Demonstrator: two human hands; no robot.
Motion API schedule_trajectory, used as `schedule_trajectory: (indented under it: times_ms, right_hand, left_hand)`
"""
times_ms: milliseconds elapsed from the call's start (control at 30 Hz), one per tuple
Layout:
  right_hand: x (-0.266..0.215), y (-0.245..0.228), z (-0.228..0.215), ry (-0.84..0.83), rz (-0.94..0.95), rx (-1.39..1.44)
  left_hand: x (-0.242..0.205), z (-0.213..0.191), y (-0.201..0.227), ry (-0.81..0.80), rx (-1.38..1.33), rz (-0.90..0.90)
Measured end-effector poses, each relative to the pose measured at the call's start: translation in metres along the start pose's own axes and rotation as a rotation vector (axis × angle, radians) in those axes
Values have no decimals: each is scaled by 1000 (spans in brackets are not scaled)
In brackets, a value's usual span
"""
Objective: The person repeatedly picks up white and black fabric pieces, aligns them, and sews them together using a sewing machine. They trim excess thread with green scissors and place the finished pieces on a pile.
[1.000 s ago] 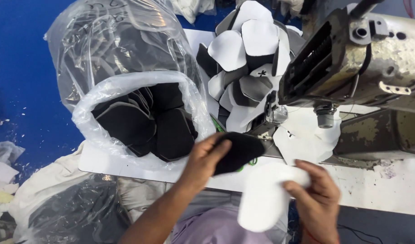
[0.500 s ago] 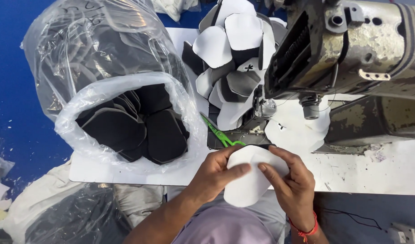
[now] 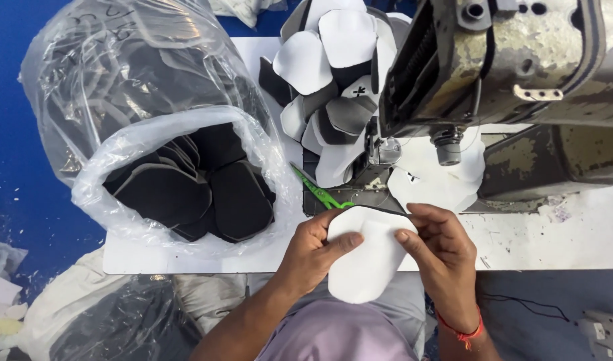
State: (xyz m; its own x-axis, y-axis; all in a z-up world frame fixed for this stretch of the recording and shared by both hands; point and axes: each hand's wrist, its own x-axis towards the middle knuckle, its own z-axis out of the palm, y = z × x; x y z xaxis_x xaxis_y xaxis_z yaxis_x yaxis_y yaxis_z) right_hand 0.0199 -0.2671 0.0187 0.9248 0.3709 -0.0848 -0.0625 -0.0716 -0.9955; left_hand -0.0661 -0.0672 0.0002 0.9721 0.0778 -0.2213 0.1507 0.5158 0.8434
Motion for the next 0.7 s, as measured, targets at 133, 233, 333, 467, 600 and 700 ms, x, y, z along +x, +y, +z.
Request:
schedule_trajectory:
  times_ms: [133, 233, 333, 467, 600, 700]
  right_hand:
    - [6, -18, 0, -236, -122, -199]
    - [13, -30, 5, -440, -317, -521]
    - [15, -22, 0, -382, -75, -544]
    - [14, 14, -30, -256, 159, -174]
    - [20, -15, 4, -268, 153, 51]
    - [22, -8, 22, -194, 76, 100]
  left_hand:
    - [-5, 6, 12, -37, 371, 62]
    - [-5, 7, 14, -129, 773, 51]
    - [-5, -1, 23, -274, 911, 41]
    - [-5, -34, 34, -347, 775, 160]
    - [-1, -43, 11, 62, 373, 300]
    - [-5, -39, -20, 267, 395, 487]
